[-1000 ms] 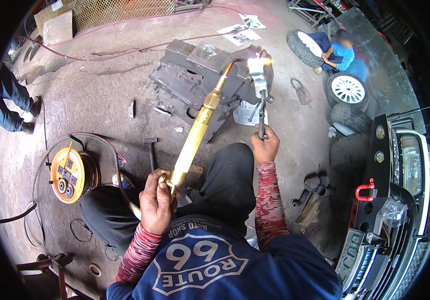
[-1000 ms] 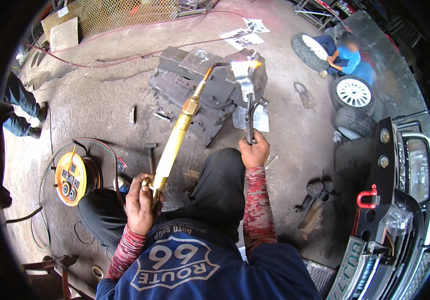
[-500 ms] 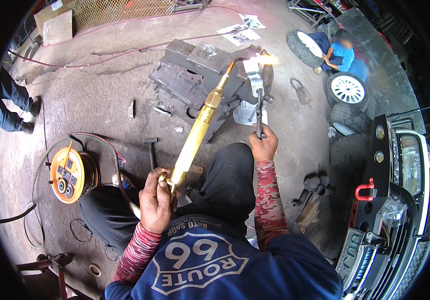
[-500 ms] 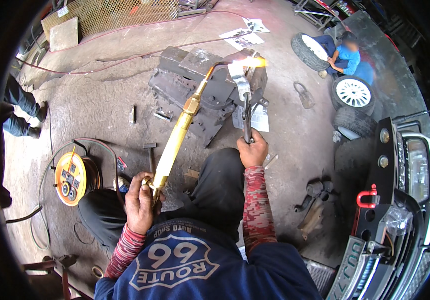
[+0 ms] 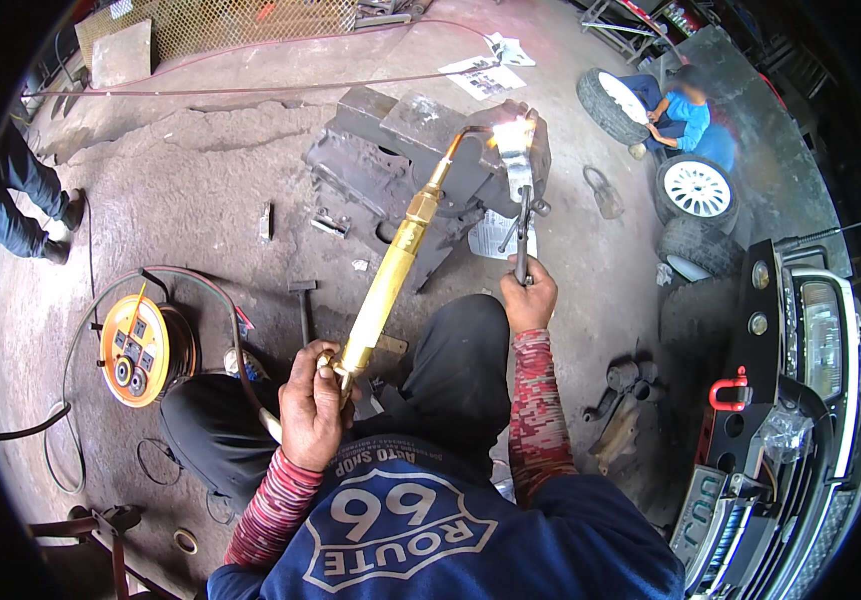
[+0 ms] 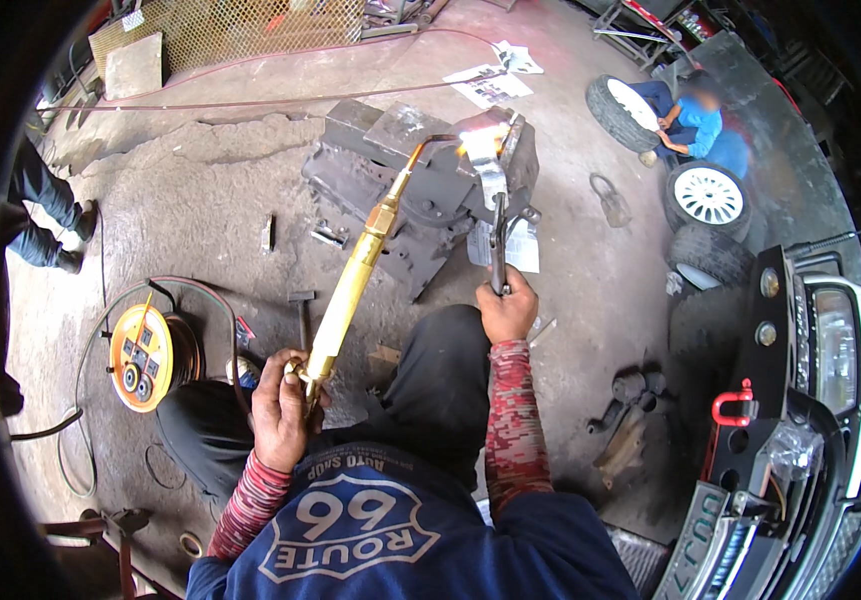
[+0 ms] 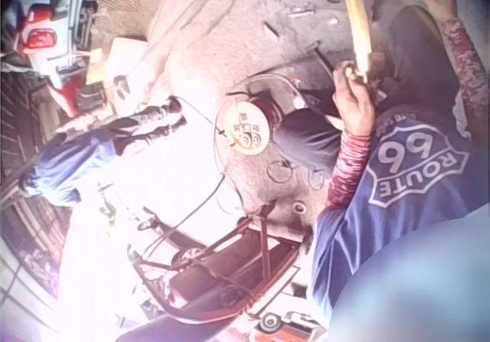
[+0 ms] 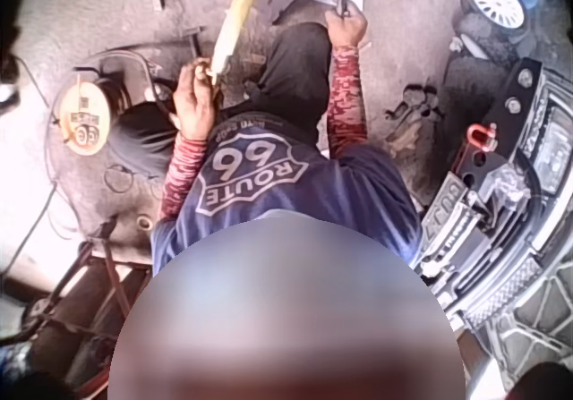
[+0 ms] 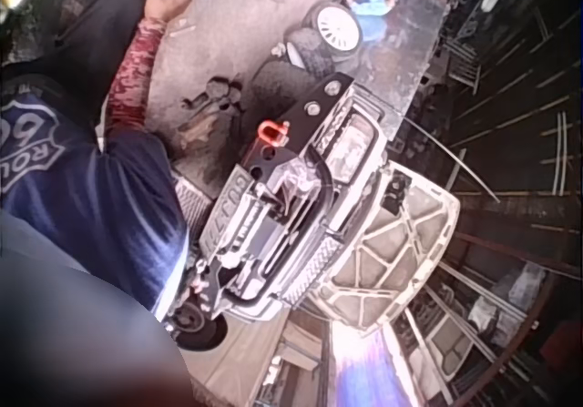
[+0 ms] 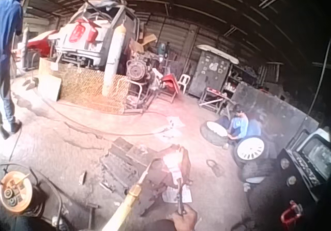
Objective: The person heats a metal part clamped in a vise with a torch, then uses a hammer to strike the heated area. They repeat this heating and hammering cycle multiple times on the same part.
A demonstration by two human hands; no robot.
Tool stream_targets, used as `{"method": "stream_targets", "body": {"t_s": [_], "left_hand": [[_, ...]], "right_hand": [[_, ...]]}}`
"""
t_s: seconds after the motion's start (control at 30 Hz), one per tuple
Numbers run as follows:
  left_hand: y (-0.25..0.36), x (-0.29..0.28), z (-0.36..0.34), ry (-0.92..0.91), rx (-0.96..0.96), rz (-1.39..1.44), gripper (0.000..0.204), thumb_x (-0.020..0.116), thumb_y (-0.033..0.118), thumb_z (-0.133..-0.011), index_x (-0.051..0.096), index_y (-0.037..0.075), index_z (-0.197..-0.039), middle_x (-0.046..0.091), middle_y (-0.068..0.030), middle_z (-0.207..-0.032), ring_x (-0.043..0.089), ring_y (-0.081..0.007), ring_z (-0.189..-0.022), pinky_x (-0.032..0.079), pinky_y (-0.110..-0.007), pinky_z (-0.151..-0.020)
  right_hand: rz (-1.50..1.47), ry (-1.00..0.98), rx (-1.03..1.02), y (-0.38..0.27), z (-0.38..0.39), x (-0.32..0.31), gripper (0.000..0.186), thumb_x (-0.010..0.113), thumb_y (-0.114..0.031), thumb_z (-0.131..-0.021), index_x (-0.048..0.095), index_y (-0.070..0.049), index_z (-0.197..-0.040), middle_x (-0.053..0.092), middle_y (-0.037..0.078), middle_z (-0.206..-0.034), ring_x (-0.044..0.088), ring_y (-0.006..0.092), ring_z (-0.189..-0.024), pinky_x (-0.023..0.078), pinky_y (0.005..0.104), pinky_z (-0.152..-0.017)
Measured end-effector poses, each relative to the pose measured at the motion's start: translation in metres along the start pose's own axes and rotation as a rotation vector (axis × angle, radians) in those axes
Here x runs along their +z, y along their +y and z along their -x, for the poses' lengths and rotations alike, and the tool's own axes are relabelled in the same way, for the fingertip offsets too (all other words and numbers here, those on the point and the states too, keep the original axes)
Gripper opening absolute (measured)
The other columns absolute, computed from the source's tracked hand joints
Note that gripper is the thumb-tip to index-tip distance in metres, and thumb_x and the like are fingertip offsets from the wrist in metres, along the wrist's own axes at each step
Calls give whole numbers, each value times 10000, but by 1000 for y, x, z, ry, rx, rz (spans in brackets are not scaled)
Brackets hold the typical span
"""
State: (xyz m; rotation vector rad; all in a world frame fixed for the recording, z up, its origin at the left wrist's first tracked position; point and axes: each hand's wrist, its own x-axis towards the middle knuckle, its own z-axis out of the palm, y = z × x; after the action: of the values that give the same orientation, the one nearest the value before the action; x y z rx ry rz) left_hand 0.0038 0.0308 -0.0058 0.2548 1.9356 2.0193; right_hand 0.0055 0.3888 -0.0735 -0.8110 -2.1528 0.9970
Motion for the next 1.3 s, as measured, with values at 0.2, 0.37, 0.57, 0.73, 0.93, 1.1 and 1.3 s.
{"method": "stream_targets", "body": {"t_s": [0.2, 0.37, 0.57, 0.73, 0.93, 1.1, 1.3], "left_hand": [[-1, 0, 1, 1, -2, 3, 320, 398, 258, -1116, 542, 11, -1261, 646, -35, -698, 518, -56, -478, 405, -215, -450], [-1, 0, 2, -1, 7, -6, 320, 399, 259, -1116, 541, 12, -1263, 646, -32, -696, 522, -55, -484, 408, -216, -452], [-2, -1, 2, -54, -2, -6, 475, 426, 455, -1094, 487, 40, -1316, 645, -51, -769, 503, -59, -490, 386, -194, -454], [1, 0, 3, -33, -17, -40, 455, 410, 435, -1102, 502, 36, -1301, 648, -48, -756, 498, -56, -482, 387, -198, -453], [2, 2, 3, 3, -22, -31, 323, 393, 257, -1116, 538, 12, -1269, 648, -31, -696, 528, -60, -487, 418, -226, -459], [-1, 1, 3, -23, -13, -25, 438, 408, 418, -1106, 504, 39, -1305, 649, -48, -763, 501, -56, -487, 389, -196, -455], [-3, 0, 3, -50, 8, -17, 457, 415, 433, -1101, 494, 37, -1317, 650, -52, -773, 499, -55, -489, 388, -193, -457]], "right_hand": [[3, 8, 24, 0, 1, -1, 288, 698, -123, -729, 753, -33, -997, 672, 91, -706, 627, 171, -625, 504, 354, -646], [-28, 0, -25, 0, 4, -1, 260, 664, -68, -765, 738, -18, -1009, 579, 7, -696, 510, 91, -608, 427, 299, -588], [9, 8, -45, 5, 4, 0, 287, 702, -135, -736, 751, -34, -1001, 683, 105, -717, 646, 196, -641, 507, 362, -662], [8, -3, -13, 6, 3, 0, 283, 699, -132, -735, 750, -32, -996, 668, 84, -705, 624, 172, -635, 502, 351, -660], [-54, 3, 7, 5, 1, 0, 278, 694, -123, -733, 746, -27, -988, 638, 54, -687, 581, 139, -625, 491, 335, -651], [-32, -1, 29, 8, 1, -1, 284, 694, -127, -733, 746, -26, -994, 652, 65, -707, 598, 149, -648, 501, 342, -676], [-19, 4, 16, 10, 4, 3, 296, 696, -132, -736, 748, -25, -1007, 686, 89, -738, 637, 169, -672, 512, 349, -695]]}}
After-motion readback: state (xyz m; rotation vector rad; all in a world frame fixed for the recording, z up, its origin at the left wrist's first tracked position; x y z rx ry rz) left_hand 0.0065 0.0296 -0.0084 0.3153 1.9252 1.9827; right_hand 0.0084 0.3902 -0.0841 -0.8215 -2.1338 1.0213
